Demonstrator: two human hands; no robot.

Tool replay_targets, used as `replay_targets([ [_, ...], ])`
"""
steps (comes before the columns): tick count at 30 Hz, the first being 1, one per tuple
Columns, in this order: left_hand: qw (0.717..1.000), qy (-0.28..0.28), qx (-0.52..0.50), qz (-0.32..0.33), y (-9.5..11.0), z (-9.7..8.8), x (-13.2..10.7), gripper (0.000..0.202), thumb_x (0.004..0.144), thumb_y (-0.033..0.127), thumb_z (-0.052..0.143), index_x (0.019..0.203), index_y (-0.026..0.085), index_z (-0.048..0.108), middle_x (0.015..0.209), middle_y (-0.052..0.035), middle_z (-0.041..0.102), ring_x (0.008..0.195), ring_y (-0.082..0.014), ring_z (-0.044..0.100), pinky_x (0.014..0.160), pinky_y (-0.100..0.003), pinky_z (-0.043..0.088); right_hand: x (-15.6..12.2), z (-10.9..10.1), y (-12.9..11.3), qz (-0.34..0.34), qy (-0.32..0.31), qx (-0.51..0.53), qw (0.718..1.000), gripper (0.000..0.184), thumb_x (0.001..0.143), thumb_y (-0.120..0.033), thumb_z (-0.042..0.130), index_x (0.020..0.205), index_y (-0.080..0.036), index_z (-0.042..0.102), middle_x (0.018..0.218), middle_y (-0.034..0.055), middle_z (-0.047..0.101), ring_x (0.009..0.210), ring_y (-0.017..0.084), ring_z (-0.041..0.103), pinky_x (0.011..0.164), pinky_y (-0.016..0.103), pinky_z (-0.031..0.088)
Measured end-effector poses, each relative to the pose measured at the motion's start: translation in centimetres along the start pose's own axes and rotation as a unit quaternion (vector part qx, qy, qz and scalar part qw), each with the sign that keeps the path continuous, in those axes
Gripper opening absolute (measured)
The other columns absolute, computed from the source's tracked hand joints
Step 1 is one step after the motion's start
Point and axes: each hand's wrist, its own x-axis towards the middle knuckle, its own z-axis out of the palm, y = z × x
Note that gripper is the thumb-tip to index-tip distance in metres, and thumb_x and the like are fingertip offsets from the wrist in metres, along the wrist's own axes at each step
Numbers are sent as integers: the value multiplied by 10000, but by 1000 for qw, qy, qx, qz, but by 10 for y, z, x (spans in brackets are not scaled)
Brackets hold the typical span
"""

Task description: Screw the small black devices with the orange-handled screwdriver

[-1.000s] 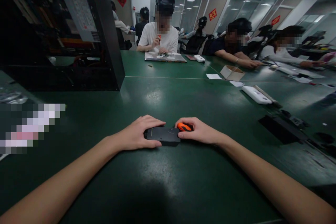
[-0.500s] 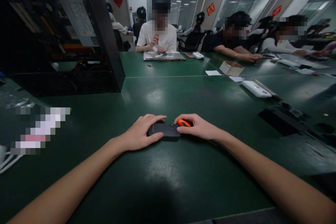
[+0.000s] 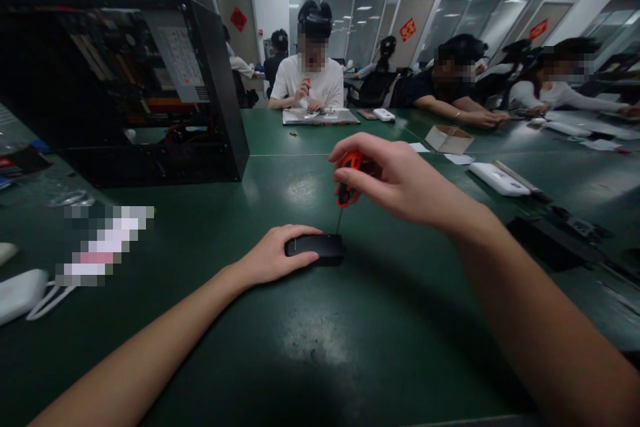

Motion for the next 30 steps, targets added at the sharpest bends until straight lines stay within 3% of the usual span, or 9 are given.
replay_targets([
  [3,1000,-2,4,4,-2,-1,0,408,924,389,677,1301,236,650,1261,-47,715,1122,-250,663,982,-362,485,10,-6,-10,-33,-101,-46,993,89,944,-253,597,980,-178,628,837,11,668,705,127,599,645,242,418],
  [8,1000,-10,-2,-7,-4,-3,0,416,940,410,655,1319,237,646,1267,-43,718,1107,-243,678,980,-346,490,9,-1,-1,-33,-156,-24,987,83,966,-211,550,984,-167,618,829,7,666,703,114,593,643,231,411],
  [15,999,-8,27,-16,-3,-3,0,427,954,428,630,1346,260,629,1297,-47,703,1143,-264,663,1002,-374,489,8,-5,9,-15,-123,39,991,122,967,-240,549,1008,-159,630,864,17,689,736,126,650,690,244,470],
  [30,999,-8,35,-10,-1,-3,1,421,952,409,630,1347,263,626,1295,-42,705,1144,-264,663,1031,-386,481,9,-5,5,-32,-128,-4,991,122,939,-216,576,994,-180,679,839,-6,689,725,124,622,666,241,445],
])
